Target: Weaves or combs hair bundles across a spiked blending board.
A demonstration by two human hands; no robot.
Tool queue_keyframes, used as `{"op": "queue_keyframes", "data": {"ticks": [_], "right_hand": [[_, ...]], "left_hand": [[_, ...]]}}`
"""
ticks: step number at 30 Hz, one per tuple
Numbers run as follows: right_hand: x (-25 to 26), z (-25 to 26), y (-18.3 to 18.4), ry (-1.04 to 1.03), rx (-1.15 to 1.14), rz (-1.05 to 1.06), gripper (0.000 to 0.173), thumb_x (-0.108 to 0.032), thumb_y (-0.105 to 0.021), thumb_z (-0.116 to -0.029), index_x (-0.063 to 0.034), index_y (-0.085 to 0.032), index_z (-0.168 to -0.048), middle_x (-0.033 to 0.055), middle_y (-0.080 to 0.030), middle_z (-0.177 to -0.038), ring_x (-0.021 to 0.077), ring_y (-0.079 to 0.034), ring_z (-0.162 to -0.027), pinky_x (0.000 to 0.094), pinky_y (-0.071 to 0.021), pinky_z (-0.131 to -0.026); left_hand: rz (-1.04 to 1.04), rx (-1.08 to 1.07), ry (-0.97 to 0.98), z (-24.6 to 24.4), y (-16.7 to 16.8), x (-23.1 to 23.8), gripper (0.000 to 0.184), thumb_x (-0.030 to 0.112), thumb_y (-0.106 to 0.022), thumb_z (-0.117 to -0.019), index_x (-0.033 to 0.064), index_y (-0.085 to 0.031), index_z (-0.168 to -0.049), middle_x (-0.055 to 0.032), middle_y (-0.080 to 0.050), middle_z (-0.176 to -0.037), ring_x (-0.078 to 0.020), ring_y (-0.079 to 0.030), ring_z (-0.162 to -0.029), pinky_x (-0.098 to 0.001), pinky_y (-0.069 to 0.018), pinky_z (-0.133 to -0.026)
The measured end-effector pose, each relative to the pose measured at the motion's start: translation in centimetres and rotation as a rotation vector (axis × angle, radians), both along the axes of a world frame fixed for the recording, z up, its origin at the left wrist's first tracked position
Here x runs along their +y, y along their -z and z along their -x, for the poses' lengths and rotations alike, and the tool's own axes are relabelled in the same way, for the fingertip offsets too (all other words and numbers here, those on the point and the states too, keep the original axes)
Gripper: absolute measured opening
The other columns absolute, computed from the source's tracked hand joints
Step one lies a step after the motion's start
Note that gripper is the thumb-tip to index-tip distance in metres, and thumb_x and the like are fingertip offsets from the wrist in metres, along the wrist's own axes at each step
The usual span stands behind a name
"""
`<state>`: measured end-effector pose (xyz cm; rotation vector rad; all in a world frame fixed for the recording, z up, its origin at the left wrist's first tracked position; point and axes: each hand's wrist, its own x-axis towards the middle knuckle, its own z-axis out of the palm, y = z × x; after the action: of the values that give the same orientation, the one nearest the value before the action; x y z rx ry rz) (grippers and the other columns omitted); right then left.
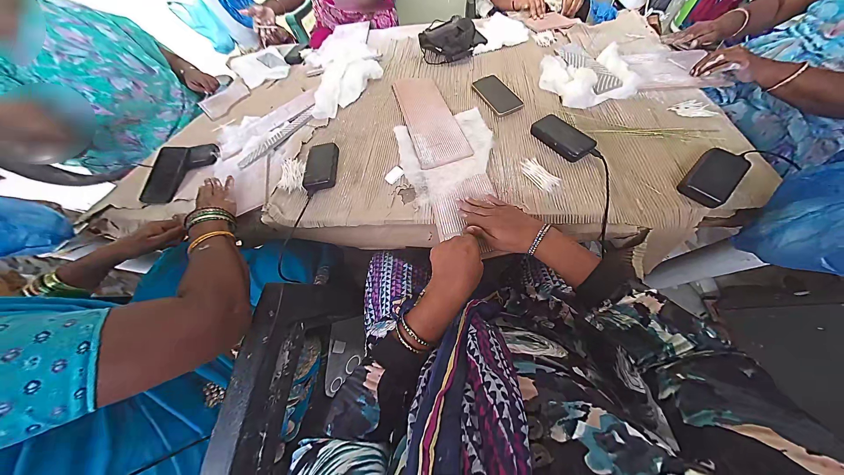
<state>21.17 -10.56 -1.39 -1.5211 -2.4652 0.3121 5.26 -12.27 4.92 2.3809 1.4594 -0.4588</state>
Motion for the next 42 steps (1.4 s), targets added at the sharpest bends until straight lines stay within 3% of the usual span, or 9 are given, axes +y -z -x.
{"op": "queue_keyframes", "data": {"ticks": [8, 12, 15, 21, 27, 31, 34, 38, 42], "right_hand": [[-5.8, -2.6, 0.0, -0.011, -0.159, -0.044, 0.071, -0.051, -0.026, -0.1073, -0.0004, -0.047, -0.152, 0.0143, -0.04, -0.163, 0.0295, -0.036, -0.152, 0.0588, -0.0201, -0.124], [-5.9, -4.0, -0.7, 0.047, 0.278, -0.261, 0.054, -0.024, -0.03, -0.1054, 0.0032, -0.075, -0.113, 0.0137, -0.074, -0.124, 0.0312, -0.064, -0.129, 0.0645, -0.0275, -0.119], [-3.9, -2.7, -0.8, 0.12, 0.475, -0.3, 0.054, -0.02, -0.026, -0.1065, 0.0062, -0.07, -0.124, 0.0155, -0.069, -0.133, 0.0311, -0.058, -0.136, 0.0596, -0.023, -0.123], [-1.3, 2.0, 0.2, 0.058, -0.085, 0.037, 0.068, -0.048, -0.028, -0.1096, 0.002, -0.042, -0.154, 0.0166, -0.03, -0.167, 0.0292, -0.026, -0.156, 0.0558, -0.0139, -0.127], [-7.3, 0.8, -1.6, 0.048, -0.118, 0.146, 0.075, -0.054, -0.021, -0.1084, 0.0026, -0.044, -0.153, 0.0182, -0.035, -0.164, 0.0291, -0.03, -0.155, 0.0555, -0.0127, -0.127], [-7.6, -1.0, -2.0, 0.058, 0.149, -0.124, 0.054, -0.028, -0.031, -0.1073, 0.0033, -0.074, -0.113, 0.0152, -0.073, -0.125, 0.0296, -0.066, -0.126, 0.0626, -0.03, -0.119], [-5.6, -0.5, -0.5, 0.118, 0.093, -0.215, 0.052, -0.029, -0.034, -0.1063, 0.0037, -0.069, -0.127, 0.0163, -0.062, -0.143, 0.0309, -0.055, -0.139, 0.0607, -0.0293, -0.12], [-5.8, 1.8, 0.3, 0.15, -0.096, 0.058, 0.074, -0.051, -0.027, -0.108, 0.0062, -0.039, -0.154, 0.0223, -0.031, -0.165, 0.0327, -0.027, -0.156, 0.0551, -0.0155, -0.126], [-8.9, 1.4, -1.5, 0.094, -0.13, 0.143, 0.075, -0.052, -0.023, -0.1082, 0.0057, -0.041, -0.153, 0.0223, -0.036, -0.163, 0.0339, -0.031, -0.154, 0.0585, -0.0137, -0.126]], "left_hand": [[-0.081, -0.217, 0.121, 3.0, 2.3, -0.6, 0.038, 0.013, -0.041, -0.1079, 0.0057, -0.063, -0.138, -0.021, -0.071, -0.115, -0.0377, -0.069, -0.108, -0.053, -0.0533, -0.09], [-0.271, -0.46, 0.186, 4.8, 4.2, -0.5, 0.027, 0.008, -0.051, -0.1025, -0.0005, -0.074, -0.115, -0.0215, -0.072, -0.098, -0.0389, -0.072, -0.092, -0.0539, -0.0556, -0.079], [-0.458, -0.588, 0.191, 6.2, 5.9, 1.2, 0.022, 0.004, -0.058, -0.0974, 0.0001, -0.077, -0.106, -0.02, -0.072, -0.089, -0.0378, -0.073, -0.081, -0.0535, -0.0579, -0.07], [-0.54, -0.64, 0.202, 8.0, 7.1, 3.2, 0.022, 0.005, -0.059, -0.0966, 0.0044, -0.08, -0.104, -0.017, -0.07, -0.08, -0.0345, -0.072, -0.074, -0.0504, -0.0586, -0.067], [-0.552, -0.752, 0.251, 8.7, 8.1, 2.2, 0.021, 0.002, -0.061, -0.0922, 0.0034, -0.08, -0.098, -0.015, -0.071, -0.078, -0.0327, -0.072, -0.071, -0.0488, -0.0586, -0.062], [-0.603, -0.787, 0.26, 9.0, 8.7, 1.7, 0.023, 0.003, -0.058, -0.0918, 0.0043, -0.081, -0.098, -0.014, -0.07, -0.076, -0.0321, -0.071, -0.067, -0.0472, -0.0568, -0.059], [-0.606, -0.773, 0.249, 9.1, 8.4, 1.6, 0.023, 0.002, -0.059, -0.0915, 0.004, -0.08, -0.098, -0.0148, -0.072, -0.078, -0.0329, -0.072, -0.07, -0.0485, -0.0579, -0.061], [-0.567, -0.743, 0.246, 9.4, 7.8, 1.6, 0.022, 0.002, -0.059, -0.0922, 0.003, -0.08, -0.099, -0.0166, -0.073, -0.082, -0.0348, -0.073, -0.073, -0.0514, -0.0583, -0.064], [-0.564, -0.756, 0.284, 9.9, 7.9, 1.3, 0.022, 0.002, -0.058, -0.0915, 0.0022, -0.079, -0.097, -0.0161, -0.072, -0.078, -0.0343, -0.073, -0.07, -0.0505, -0.0567, -0.061]]}}
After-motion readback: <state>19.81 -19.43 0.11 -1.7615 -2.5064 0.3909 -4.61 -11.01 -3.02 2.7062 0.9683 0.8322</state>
